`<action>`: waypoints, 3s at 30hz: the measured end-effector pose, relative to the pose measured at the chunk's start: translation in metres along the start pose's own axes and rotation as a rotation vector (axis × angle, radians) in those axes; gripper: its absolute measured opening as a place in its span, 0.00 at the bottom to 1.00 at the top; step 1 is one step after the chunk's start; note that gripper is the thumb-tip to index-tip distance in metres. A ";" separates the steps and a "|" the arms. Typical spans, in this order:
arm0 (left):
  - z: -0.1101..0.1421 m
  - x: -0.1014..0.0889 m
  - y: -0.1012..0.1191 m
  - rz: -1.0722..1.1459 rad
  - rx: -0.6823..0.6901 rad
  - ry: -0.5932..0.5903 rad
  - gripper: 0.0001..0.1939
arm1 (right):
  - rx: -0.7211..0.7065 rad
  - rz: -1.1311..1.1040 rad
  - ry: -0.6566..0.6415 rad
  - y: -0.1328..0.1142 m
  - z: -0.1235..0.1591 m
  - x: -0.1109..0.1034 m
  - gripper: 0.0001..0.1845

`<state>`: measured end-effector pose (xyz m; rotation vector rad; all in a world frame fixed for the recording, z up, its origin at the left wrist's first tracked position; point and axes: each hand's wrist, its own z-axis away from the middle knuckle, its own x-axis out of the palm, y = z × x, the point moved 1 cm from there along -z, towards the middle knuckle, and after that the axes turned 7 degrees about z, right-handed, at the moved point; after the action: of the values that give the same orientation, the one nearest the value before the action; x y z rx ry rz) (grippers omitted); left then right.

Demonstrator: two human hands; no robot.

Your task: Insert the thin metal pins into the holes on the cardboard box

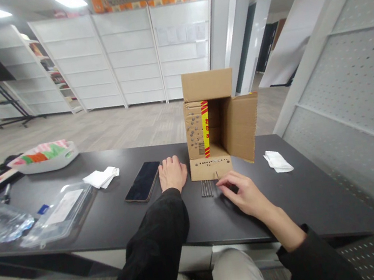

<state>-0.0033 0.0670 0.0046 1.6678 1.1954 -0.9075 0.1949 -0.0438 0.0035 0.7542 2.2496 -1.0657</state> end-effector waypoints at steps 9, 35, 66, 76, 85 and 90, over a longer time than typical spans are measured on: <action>0.000 -0.001 -0.001 -0.001 0.010 0.010 0.09 | 0.018 -0.018 -0.129 -0.003 0.006 0.011 0.06; -0.001 -0.001 0.000 -0.006 0.000 -0.002 0.08 | 0.039 0.077 -0.210 -0.005 0.004 0.014 0.07; 0.000 -0.001 0.000 0.005 -0.004 -0.008 0.09 | 0.042 0.086 -0.220 -0.005 0.004 0.015 0.07; 0.000 -0.002 0.001 0.003 -0.008 -0.016 0.10 | 0.034 0.089 -0.216 -0.005 0.003 0.015 0.06; 0.000 -0.001 0.000 0.000 0.005 0.005 0.09 | 0.033 0.087 -0.217 -0.004 0.004 0.016 0.07; 0.000 -0.001 0.000 0.009 -0.007 -0.008 0.09 | 0.034 0.087 -0.216 -0.006 0.003 0.015 0.07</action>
<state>-0.0036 0.0669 0.0053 1.6614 1.1837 -0.9034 0.1811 -0.0453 -0.0055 0.7085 2.0041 -1.0917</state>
